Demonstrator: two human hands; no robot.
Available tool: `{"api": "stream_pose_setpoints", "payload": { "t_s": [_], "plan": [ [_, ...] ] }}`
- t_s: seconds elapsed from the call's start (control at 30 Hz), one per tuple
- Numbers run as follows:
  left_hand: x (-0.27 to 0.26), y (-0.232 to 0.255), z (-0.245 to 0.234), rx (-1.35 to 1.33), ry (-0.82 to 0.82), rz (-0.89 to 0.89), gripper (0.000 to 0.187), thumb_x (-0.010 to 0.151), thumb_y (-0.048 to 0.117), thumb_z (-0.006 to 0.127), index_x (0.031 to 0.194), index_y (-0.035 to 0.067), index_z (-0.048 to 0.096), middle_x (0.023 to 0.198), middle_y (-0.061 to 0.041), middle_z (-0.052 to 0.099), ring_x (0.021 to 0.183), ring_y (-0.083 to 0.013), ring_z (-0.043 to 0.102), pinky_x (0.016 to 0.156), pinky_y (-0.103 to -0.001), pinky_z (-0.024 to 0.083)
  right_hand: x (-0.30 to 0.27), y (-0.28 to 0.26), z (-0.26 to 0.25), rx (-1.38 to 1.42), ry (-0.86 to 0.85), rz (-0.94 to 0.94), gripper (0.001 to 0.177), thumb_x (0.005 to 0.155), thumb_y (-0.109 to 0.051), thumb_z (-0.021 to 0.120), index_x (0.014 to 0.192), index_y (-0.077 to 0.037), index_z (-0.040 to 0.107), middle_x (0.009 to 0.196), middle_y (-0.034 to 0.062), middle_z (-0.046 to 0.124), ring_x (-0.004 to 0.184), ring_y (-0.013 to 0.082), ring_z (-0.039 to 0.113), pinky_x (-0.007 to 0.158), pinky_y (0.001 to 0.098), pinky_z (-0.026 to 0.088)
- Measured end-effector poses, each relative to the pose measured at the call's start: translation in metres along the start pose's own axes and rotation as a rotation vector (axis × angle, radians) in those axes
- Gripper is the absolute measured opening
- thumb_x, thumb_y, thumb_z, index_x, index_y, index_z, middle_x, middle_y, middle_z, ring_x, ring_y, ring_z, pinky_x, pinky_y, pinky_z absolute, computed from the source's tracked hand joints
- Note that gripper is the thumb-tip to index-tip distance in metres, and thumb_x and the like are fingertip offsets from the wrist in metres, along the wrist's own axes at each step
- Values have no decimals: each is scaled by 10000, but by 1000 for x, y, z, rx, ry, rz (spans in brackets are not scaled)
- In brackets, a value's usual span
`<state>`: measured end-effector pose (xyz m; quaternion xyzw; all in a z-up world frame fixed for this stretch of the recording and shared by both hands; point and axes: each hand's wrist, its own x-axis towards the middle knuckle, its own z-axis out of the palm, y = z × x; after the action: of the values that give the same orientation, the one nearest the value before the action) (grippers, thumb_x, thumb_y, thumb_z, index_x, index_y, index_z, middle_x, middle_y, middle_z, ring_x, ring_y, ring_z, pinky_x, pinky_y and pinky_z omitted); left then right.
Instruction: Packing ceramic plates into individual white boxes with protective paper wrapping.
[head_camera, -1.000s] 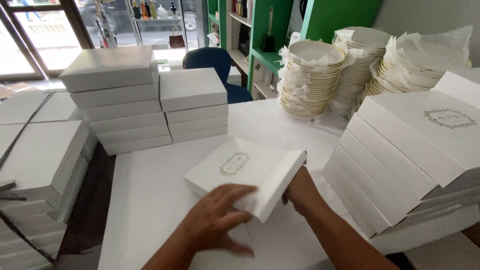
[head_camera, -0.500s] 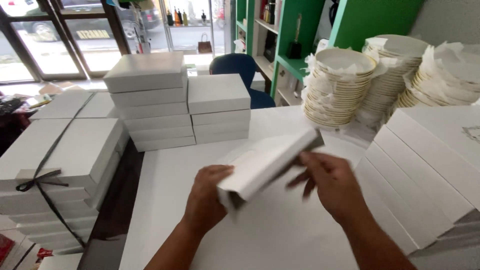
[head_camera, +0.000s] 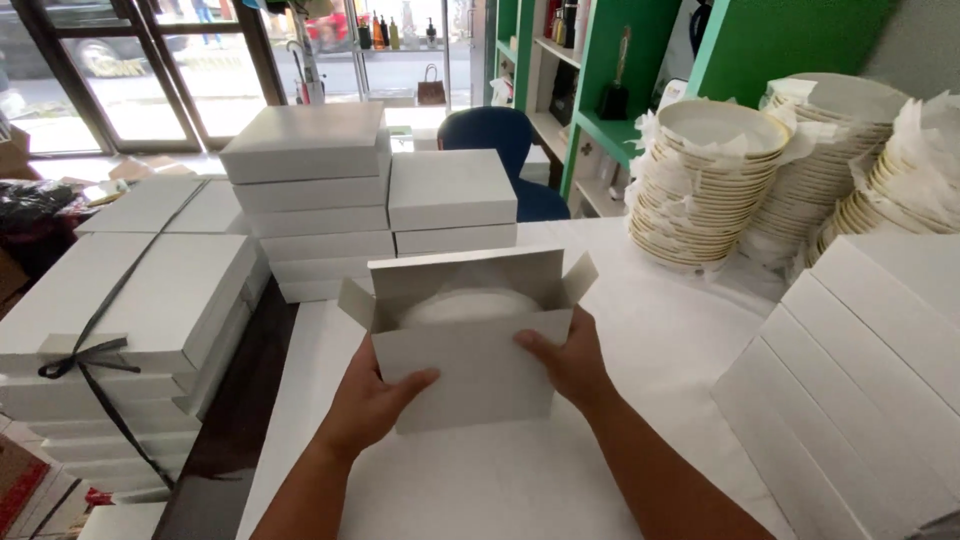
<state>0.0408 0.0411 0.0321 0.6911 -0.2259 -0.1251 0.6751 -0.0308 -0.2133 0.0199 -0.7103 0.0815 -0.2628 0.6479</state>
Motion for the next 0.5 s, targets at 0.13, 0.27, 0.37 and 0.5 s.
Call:
{"api": "stream_pose_setpoints", "payload": {
  "t_s": [0.13, 0.27, 0.37, 0.5],
  "plan": [
    [1, -12, 3, 170, 103, 71, 874, 704, 315, 838, 1467, 152, 443, 1325, -28, 695, 1219, -192, 687, 997, -337, 575, 0, 7, 1, 27, 22, -54, 726, 628, -454, 827, 1194, -31, 661, 1056, 104, 753, 991, 279, 746, 776, 418, 657],
    [9, -47, 8, 233, 219, 251, 1318, 706, 339, 860, 1616, 95, -62, 1657, -139, 252, 1476, -287, 359, 1162, -393, 362, -11, -1, 10, -14, 93, -281, 942, 677, -508, 804, 1435, -89, 434, 1274, 114, 640, 1165, 262, 662, 898, 401, 619],
    [20, -70, 3, 351, 251, 469, 1153, 826, 369, 775, 1603, -2, 9, 1713, -216, 55, 1596, -341, 75, 1265, -476, 134, -14, -8, 14, 56, 59, -646, 1021, 858, -385, 755, 1579, -96, 92, 1530, 195, 400, 1335, 325, 506, 1001, 428, 554],
    [16, -45, 5, 255, 246, 806, 547, 973, 352, 652, 1397, 122, 394, 1407, -170, 432, 1282, -272, 476, 1028, -367, 424, -14, -4, 5, -307, 180, -775, 562, 902, -475, 686, 1278, -82, 547, 1438, 189, 429, 1368, 309, 480, 1112, 411, 429]
  ]
}}
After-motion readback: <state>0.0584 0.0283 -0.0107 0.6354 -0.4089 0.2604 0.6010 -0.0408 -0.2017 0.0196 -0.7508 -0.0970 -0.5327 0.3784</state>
